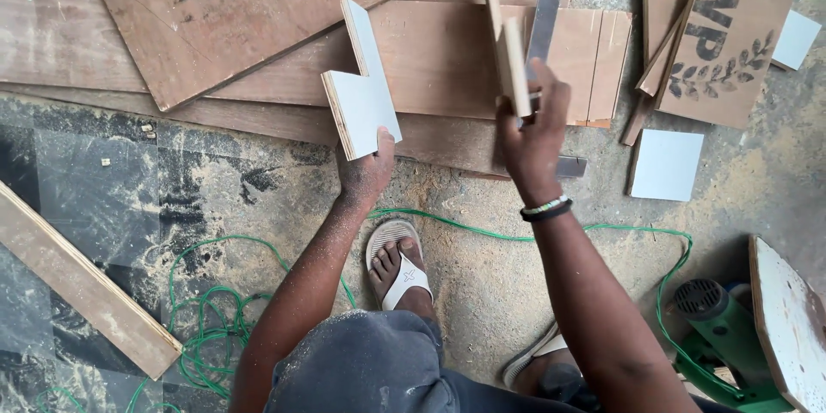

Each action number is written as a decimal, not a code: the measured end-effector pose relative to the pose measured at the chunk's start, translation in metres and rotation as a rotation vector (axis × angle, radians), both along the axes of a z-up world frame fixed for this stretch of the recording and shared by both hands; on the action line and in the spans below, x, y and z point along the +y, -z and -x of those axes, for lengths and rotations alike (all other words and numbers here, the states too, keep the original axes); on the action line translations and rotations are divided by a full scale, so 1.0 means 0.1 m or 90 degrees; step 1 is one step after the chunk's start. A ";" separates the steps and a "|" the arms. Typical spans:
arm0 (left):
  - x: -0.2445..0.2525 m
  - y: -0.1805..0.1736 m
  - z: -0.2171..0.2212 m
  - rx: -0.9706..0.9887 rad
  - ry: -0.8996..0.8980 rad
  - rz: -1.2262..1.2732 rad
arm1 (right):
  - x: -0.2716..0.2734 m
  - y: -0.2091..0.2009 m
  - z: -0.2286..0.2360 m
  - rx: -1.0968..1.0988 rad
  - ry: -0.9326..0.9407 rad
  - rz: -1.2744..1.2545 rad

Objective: The recorder is measuring, checking, and assembling various pieces of wood and plywood on a dusty workshop floor.

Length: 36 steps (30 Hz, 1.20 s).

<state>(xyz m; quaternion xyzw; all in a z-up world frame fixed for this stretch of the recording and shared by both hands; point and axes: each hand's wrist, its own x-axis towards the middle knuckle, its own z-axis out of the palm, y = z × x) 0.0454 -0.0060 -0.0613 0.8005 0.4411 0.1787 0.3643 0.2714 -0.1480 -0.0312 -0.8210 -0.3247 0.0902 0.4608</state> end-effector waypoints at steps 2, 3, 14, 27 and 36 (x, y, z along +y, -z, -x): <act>-0.01 0.03 -0.03 0.058 -0.015 0.019 | 0.12 0.00 0.06 -0.026 -0.002 0.144; -0.01 0.06 -0.02 0.057 -0.010 0.019 | 0.10 0.12 0.07 -0.027 0.003 0.144; -0.05 0.34 0.04 0.130 -0.033 0.113 | -0.09 0.56 -0.11 0.075 -0.010 0.134; -0.09 0.39 0.01 0.145 -0.038 0.017 | -0.40 0.40 -0.24 0.127 0.091 0.107; -0.07 0.27 -0.06 0.145 -0.055 0.043 | -0.47 0.43 -0.38 0.059 0.036 0.201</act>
